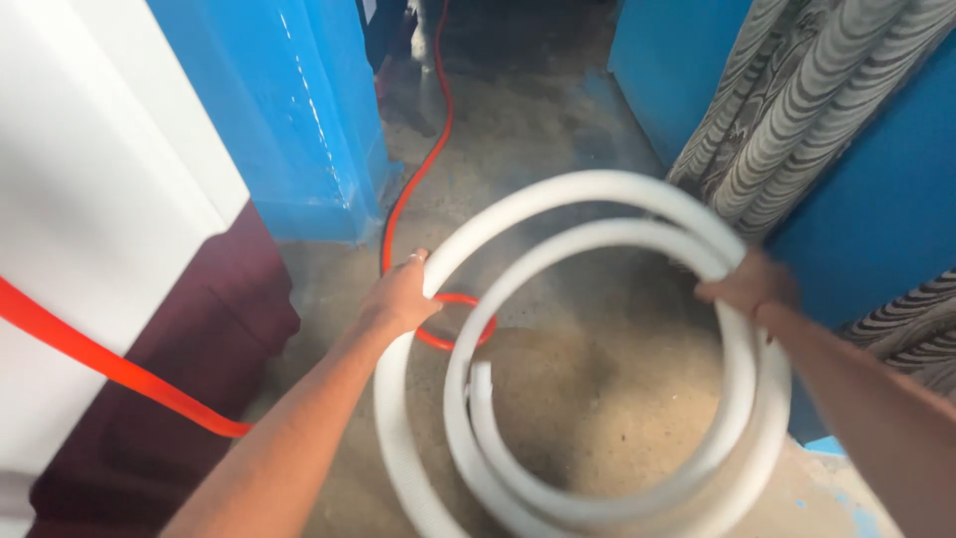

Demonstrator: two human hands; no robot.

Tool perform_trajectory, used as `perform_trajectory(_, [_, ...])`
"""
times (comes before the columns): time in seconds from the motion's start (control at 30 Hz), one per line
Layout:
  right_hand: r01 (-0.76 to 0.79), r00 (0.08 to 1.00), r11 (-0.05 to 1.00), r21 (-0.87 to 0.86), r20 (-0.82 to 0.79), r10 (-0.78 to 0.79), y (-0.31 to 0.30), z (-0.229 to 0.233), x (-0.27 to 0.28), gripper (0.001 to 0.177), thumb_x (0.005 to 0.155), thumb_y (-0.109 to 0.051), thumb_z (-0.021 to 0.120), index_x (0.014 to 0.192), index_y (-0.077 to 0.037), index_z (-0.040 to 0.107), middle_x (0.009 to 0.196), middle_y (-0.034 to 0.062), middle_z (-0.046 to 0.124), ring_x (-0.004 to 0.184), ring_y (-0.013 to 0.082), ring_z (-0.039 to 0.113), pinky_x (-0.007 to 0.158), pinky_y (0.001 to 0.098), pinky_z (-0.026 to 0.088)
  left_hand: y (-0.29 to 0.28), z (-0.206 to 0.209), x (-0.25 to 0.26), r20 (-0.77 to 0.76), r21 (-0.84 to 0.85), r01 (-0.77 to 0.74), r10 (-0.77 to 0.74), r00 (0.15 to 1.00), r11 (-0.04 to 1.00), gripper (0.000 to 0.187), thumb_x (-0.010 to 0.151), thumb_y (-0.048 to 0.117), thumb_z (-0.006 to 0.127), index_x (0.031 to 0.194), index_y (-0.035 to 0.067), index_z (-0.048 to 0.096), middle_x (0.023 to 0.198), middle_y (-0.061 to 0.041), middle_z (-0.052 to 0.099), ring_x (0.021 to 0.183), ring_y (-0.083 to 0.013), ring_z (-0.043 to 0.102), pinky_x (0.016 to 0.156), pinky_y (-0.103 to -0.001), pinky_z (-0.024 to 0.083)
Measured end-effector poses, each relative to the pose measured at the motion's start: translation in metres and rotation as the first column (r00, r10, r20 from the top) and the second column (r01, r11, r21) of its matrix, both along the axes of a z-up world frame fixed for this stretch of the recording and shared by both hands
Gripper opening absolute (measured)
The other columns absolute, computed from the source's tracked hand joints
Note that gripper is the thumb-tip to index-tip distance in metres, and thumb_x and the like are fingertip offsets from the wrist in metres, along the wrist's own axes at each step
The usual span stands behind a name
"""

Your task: Connecting the white plastic drain hose to the outlet of a washing machine.

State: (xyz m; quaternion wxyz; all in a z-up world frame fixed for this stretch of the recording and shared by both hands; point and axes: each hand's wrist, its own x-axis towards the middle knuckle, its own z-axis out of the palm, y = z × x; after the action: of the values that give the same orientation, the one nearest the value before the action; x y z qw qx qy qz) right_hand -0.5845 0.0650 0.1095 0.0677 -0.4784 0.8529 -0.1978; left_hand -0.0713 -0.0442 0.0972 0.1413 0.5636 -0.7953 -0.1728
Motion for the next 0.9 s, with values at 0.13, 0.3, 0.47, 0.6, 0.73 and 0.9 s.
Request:
perform_trajectory(0.13, [0.028,1.0,0.987,-0.158,0.01,-0.027,-0.017,0.098,0.012,0.069,0.06,-0.034,0.09,0.125,-0.013,0.076,0.109,0.0164,0.079,0.098,0.0318,0.076,0.09,0.0437,0.057,-0.004,0.036,-0.026,-0.114,-0.056,-0.04,0.033,0.993,0.998,0.097,0.072,0.027,0.086,0.15,0.006,0.034,0.127,-0.021,0.064,0.116,-0.0376,0.063,0.095,-0.047,0.051])
perform_trajectory(0.3, [0.438,0.885,0.872,-0.217,0.276,-0.376,-0.025,0.192,0.064,0.067,0.065,-0.035,0.091,0.119,-0.004,0.068,0.108,0.0182,0.074,0.087,0.0337,0.076,0.063,0.0472,0.065,0.004,0.06,-0.062,-0.229,0.195,-0.105,0.15,0.962,0.975,0.079,0.076,0.029,0.082,0.144,0.006,0.049,0.119,-0.021,0.072,0.114,-0.0353,0.069,0.097,-0.045,0.055])
perform_trajectory(0.47, [0.421,0.891,0.822,-0.383,0.344,-0.296,-0.059,0.18,0.083,0.064,0.064,-0.032,0.093,0.114,0.001,0.071,0.107,0.0194,0.076,0.089,0.0313,0.076,0.074,0.0412,0.063,-0.027,0.039,-0.084,-0.479,0.225,0.038,0.077,0.874,0.974,0.05,0.073,0.026,0.081,0.113,-0.003,0.072,0.101,-0.021,0.076,0.096,-0.0305,0.076,0.085,-0.041,0.059])
perform_trajectory(0.6, [0.567,0.76,0.775,-0.279,0.541,-0.361,-0.061,0.186,0.129,0.062,0.067,-0.035,0.092,0.112,0.003,0.072,0.112,0.0206,0.074,0.093,0.032,0.076,0.084,0.0401,0.062,-0.028,0.032,-0.085,-0.581,0.344,0.093,0.134,0.803,0.934,0.046,0.079,0.03,0.08,0.105,-0.007,0.071,0.088,-0.021,0.076,0.08,-0.0309,0.077,0.07,-0.045,0.061])
perform_trajectory(0.73, [0.586,0.728,0.754,-0.299,0.602,-0.327,-0.075,0.193,0.127,0.062,0.068,-0.032,0.091,0.114,0.003,0.07,0.112,0.0201,0.073,0.092,0.032,0.075,0.083,0.0415,0.062,-0.038,0.004,-0.073,-0.607,0.264,0.073,0.107,0.787,0.962,0.047,0.068,0.024,0.088,0.103,-0.005,0.075,0.092,-0.018,0.078,0.084,-0.0264,0.078,0.075,-0.039,0.061])
perform_trajectory(0.9, [0.584,0.656,0.758,-0.29,0.719,-0.23,-0.12,0.171,0.085,0.063,0.069,-0.025,0.089,0.121,0.001,0.065,0.113,0.0184,0.071,0.091,0.032,0.074,0.08,0.0455,0.064,-0.048,-0.041,-0.051,-0.497,0.346,-0.044,0.222,0.839,0.937,0.049,0.07,0.028,0.085,0.11,0.001,0.077,0.102,-0.019,0.079,0.097,-0.0288,0.078,0.084,-0.039,0.06])
